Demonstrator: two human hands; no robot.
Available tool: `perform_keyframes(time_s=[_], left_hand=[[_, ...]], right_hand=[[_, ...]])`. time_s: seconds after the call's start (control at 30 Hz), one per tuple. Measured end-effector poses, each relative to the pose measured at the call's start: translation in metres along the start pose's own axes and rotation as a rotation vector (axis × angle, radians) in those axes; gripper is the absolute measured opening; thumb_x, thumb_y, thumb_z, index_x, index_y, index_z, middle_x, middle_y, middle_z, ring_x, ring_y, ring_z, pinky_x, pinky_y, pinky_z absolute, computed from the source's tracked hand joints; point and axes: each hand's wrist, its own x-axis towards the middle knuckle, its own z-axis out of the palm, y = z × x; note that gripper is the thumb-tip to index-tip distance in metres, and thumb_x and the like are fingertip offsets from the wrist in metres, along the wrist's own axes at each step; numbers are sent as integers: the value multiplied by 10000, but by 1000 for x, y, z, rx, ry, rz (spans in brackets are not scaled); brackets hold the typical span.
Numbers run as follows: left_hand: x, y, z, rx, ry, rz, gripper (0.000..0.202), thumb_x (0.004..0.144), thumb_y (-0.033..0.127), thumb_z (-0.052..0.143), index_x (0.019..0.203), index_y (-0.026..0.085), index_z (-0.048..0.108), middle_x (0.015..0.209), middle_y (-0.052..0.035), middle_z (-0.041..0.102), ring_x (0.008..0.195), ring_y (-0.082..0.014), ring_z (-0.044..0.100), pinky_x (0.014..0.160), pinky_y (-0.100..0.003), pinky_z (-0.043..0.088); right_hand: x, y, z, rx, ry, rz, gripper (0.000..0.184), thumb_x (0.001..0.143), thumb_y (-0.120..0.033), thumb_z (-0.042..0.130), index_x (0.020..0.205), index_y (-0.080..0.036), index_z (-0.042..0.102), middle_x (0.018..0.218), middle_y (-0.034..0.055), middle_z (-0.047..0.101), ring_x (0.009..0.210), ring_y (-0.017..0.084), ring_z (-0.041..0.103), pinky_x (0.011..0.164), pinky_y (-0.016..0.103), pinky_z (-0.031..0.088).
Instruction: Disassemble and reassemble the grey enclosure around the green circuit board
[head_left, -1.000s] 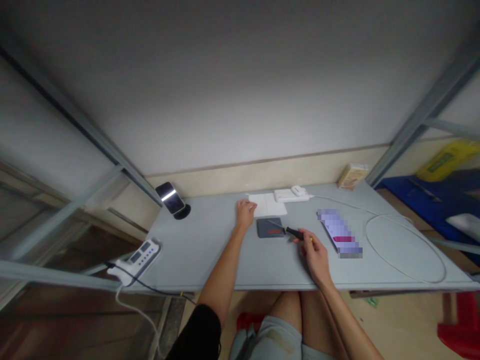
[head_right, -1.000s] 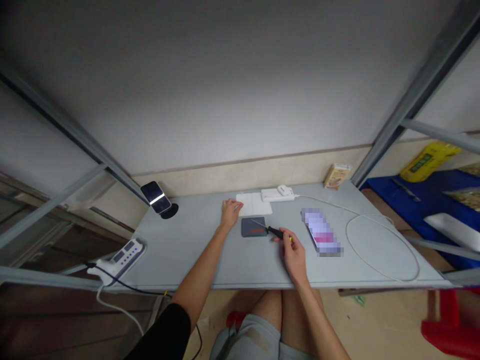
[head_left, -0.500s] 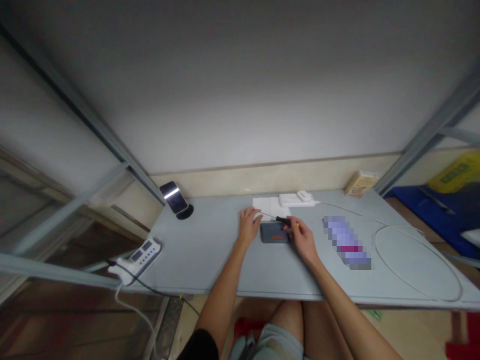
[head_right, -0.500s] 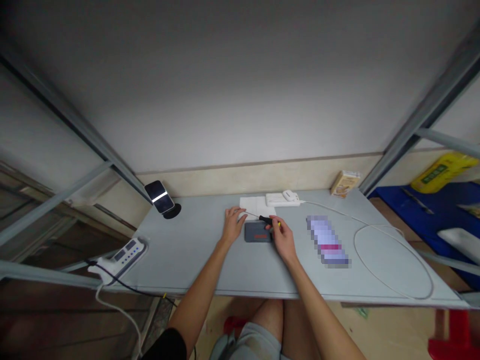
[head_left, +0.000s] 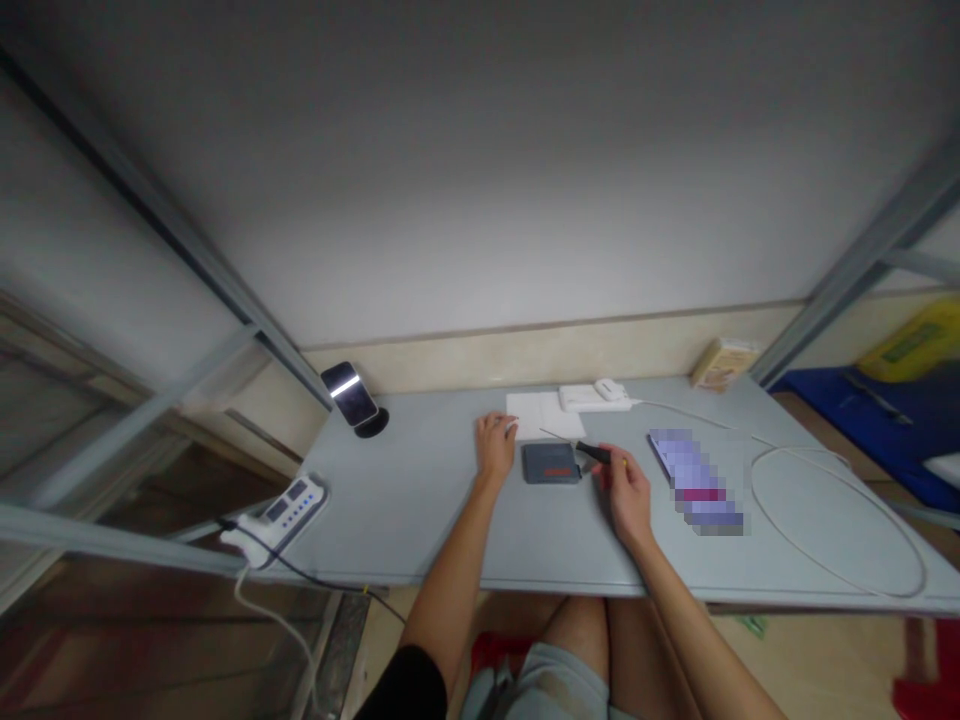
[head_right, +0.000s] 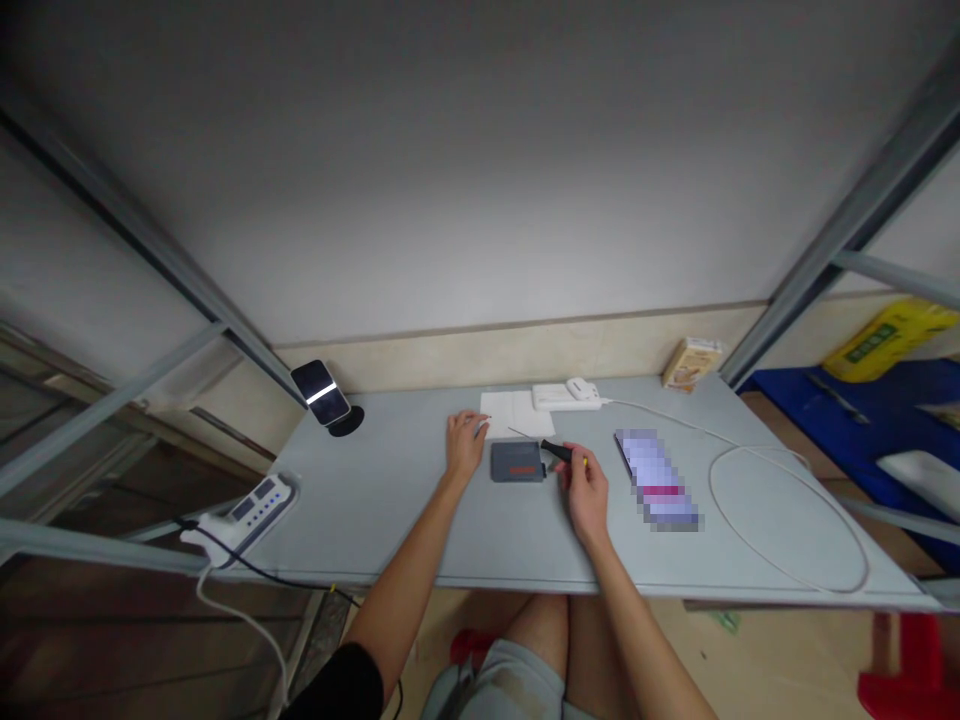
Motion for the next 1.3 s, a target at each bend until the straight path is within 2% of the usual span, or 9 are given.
perform_keyframes(time_s=[0.17,0.27,0.4,0.5,0.6,0.73,0.9,1.13,1.3], left_hand=[[-6,-2,-5,5,31,-35,299,989,151,458,1116,191,725,1079,-116,659,1052,-264,531,987,-445,426],[-10,2,-10,-16,31,-24,293,977,133,454,1098,176,717,1073,-122,662,1073,-263,546,999,-449,430],[-26,15,-18,-80,-66,103,207,961,233,573,1119,208,703,1101,-75,691,1091,-225,583,1011,-389,461],[-39,21,-22,-124,-190,217,314,904,337,688,1199,230,678,1164,-66,701,1121,-233,601,1033,-400,466],[-44,17,-22,-218,-244,158,407,892,290,691,1291,226,637,1230,-88,700,1110,-241,623,1039,-429,472],[-39,6,-16,-479,-255,-20,439,918,175,608,1356,205,590,1253,-104,713,1047,-195,684,983,-370,522],[-35,1,-10,-608,-205,-125,287,959,196,542,1220,179,660,1089,-101,772,998,-190,727,941,-336,551],[-25,6,-2,-583,-235,-88,281,943,135,453,952,176,730,933,-59,784,913,-184,731,894,-330,558],[-14,11,3,-564,-266,-48,302,898,96,457,895,187,745,915,-34,781,912,-182,723,881,-312,555]], right_hand=[[-8,6,-6,9,31,-14,606,847,-715,538,1057,-162,672,618,-9,594,519,146,456,513,286,348],[-8,8,-7,-7,40,-21,636,840,-730,532,1057,-150,676,602,-20,574,531,141,456,528,281,348],[-9,6,-8,-14,123,-19,624,842,-708,533,1044,-138,685,587,-31,544,530,133,439,512,271,321],[-11,5,-10,-2,235,-18,567,842,-661,551,997,-133,690,564,-41,506,514,123,409,492,265,293],[-11,4,-11,30,309,-37,493,846,-604,567,951,-138,687,567,-41,499,518,117,415,500,263,297],[-10,5,-11,60,334,-43,445,837,-574,583,924,-149,680,568,-41,499,525,120,427,506,262,298],[-11,3,-9,31,305,-58,474,849,-607,554,903,-151,676,554,-45,476,518,125,414,510,271,281],[-11,2,-8,-68,404,-97,422,870,-559,549,862,-158,681,613,-25,511,600,149,457,594,290,343],[-11,3,-8,-124,334,-109,454,884,-566,540,915,-146,709,620,-16,526,605,154,462,594,291,341]])
